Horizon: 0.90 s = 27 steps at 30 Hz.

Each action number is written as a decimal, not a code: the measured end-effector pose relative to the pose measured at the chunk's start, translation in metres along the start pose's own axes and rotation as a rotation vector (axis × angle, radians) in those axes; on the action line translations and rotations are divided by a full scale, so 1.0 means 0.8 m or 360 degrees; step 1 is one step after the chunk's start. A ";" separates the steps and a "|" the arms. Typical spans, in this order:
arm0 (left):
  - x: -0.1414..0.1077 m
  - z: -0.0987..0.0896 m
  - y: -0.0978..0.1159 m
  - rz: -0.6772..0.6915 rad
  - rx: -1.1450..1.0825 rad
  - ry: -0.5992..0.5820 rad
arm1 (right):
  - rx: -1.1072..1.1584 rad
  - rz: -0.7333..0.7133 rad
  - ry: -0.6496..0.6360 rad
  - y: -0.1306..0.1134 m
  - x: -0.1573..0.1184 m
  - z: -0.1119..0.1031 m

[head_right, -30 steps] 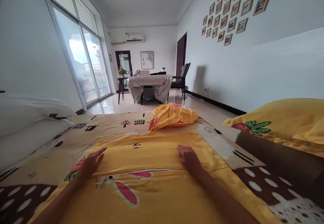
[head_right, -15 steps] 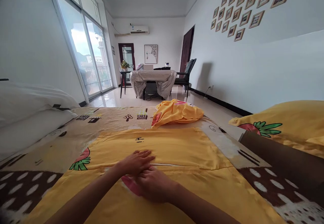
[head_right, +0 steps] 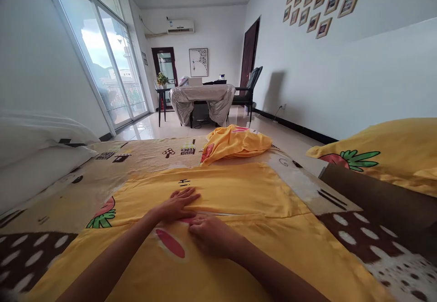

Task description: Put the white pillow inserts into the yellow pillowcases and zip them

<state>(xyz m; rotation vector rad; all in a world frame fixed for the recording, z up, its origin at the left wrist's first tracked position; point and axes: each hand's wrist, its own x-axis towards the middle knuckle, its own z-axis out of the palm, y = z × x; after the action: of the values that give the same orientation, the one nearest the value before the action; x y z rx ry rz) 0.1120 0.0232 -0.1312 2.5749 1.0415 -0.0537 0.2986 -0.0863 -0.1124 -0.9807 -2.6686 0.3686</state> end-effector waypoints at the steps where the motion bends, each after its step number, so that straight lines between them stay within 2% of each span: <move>1: 0.003 -0.001 -0.003 -0.0019 0.0007 0.0003 | -0.0001 0.0003 0.0004 0.001 -0.001 0.002; 6: 0.019 -0.004 -0.020 -0.0091 0.0048 0.0023 | 0.0159 0.0010 -0.0041 0.001 -0.002 0.003; 10: 0.025 -0.007 -0.031 -0.0167 0.0093 0.0066 | 0.0422 0.0018 -0.0173 -0.008 -0.003 -0.005; 16: 0.029 -0.003 -0.036 -0.0265 0.0212 0.0281 | 0.0084 0.0252 0.0036 -0.006 -0.003 0.009; 20: 0.028 -0.002 -0.031 -0.0280 0.0302 0.0428 | -0.0013 0.0288 -0.0039 -0.003 -0.003 0.017; 27: 0.027 -0.005 -0.014 -0.0217 0.0463 0.0611 | 0.0014 0.0283 -0.0062 -0.006 -0.004 0.013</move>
<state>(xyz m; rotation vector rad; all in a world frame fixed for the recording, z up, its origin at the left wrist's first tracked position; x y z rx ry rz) 0.1199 0.0462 -0.1347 2.8393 1.4401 0.2858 0.2947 -0.0928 -0.1207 -1.2242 -2.6186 0.4398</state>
